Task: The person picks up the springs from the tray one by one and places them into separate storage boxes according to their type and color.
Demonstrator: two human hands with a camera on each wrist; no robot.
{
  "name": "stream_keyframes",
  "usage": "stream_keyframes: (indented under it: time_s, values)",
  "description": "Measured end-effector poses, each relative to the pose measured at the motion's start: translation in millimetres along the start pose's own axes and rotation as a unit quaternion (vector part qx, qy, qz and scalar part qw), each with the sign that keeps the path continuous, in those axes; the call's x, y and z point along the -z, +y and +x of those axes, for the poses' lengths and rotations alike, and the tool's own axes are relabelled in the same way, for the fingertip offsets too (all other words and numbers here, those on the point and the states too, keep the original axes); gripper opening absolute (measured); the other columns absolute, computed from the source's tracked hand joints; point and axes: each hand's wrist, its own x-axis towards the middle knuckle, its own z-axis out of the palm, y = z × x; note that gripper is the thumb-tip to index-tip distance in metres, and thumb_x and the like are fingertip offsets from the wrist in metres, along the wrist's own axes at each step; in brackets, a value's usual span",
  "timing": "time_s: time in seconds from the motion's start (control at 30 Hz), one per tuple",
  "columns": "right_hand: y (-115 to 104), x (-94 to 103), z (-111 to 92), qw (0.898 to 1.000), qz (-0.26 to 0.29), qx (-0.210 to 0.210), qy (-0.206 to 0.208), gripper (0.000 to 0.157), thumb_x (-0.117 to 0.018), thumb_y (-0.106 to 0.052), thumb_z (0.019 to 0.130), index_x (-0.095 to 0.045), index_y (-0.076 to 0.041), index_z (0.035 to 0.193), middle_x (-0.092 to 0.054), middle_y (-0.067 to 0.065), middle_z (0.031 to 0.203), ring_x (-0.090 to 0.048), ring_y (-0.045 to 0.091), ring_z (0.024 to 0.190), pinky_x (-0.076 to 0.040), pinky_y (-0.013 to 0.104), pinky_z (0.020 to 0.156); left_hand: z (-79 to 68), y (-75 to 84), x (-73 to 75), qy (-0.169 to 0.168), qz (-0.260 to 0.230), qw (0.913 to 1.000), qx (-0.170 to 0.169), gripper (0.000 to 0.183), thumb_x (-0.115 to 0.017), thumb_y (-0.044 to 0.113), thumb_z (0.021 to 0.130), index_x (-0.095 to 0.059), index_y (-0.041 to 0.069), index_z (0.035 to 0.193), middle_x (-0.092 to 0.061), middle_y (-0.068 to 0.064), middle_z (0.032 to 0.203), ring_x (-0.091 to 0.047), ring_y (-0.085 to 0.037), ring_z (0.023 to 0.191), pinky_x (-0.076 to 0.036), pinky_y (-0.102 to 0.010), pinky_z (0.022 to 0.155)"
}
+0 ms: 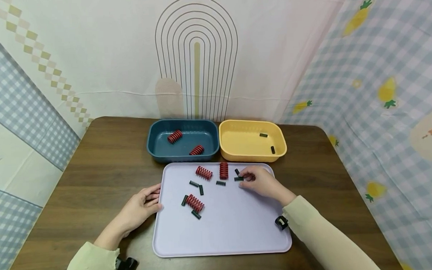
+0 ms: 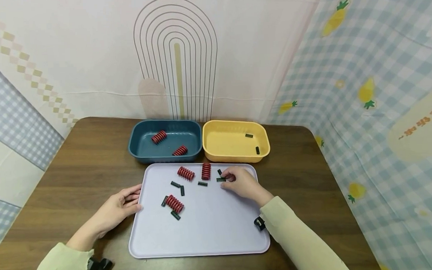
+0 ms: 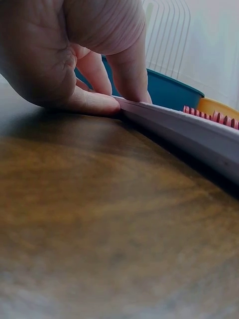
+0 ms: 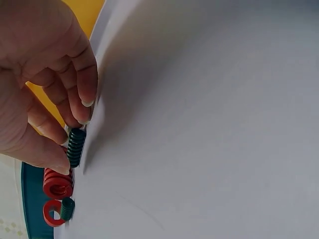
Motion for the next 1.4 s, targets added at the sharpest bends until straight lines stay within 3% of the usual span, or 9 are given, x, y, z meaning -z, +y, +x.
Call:
stream_keyframes:
  time_s: [0.6, 0.97, 1.13, 1.4]
  values:
    - [-2, -5.4, 1, 0.999, -0.030, -0.029, -0.017, 0.010, -0.076, -0.018, 0.085, -0.070, -0.015, 0.091, -0.059, -0.003, 0.087, -0.054, 0.012, 0.078, -0.049, 0.029, 0.070, 0.0, 2.9, -0.6, 0.002, 0.005, 1.0000, 0.006, 0.067, -0.066, -0.006, 0.088, -0.035, 0.000, 0.147, -0.038, -0.024, 0.137, -0.047, -0.033, 0.125, -0.047, -0.020, 0.094]
    - [-2, -4.9, -1, 0.999, -0.037, -0.023, -0.011, 0.009, -0.074, -0.018, 0.087, -0.066, -0.016, 0.090, -0.059, -0.005, 0.084, -0.055, 0.011, 0.076, -0.049, 0.029, 0.068, -0.4, 1.5, -0.9, 0.003, 0.008, 1.0000, 0.002, 0.066, -0.066, -0.006, 0.088, -0.036, -0.001, 0.147, -0.038, -0.024, 0.136, -0.047, -0.034, 0.125, -0.047, -0.021, 0.094]
    - [0, -0.1, -1, 0.999, -0.033, -0.016, 0.015, 0.009, -0.074, -0.019, 0.088, -0.066, -0.016, 0.090, -0.060, -0.006, 0.081, -0.055, 0.011, 0.076, -0.049, 0.027, 0.067, -0.6, 0.8, -1.0, 0.003, 0.007, 1.0000, -0.002, 0.066, -0.066, -0.007, 0.088, -0.036, -0.001, 0.146, -0.038, -0.024, 0.136, -0.047, -0.034, 0.125, -0.047, -0.020, 0.094]
    - [-2, 14.3, 2, 0.995, -0.011, -0.017, 0.100, 0.011, -0.071, -0.022, 0.090, -0.065, -0.014, 0.096, -0.061, -0.002, 0.086, -0.056, 0.014, 0.078, -0.050, 0.031, 0.067, -0.6, 1.6, -1.4, 0.003, 0.007, 1.0000, -0.004, 0.067, -0.066, -0.008, 0.087, -0.036, -0.002, 0.146, -0.039, -0.024, 0.135, -0.047, -0.034, 0.125, -0.047, -0.020, 0.094]
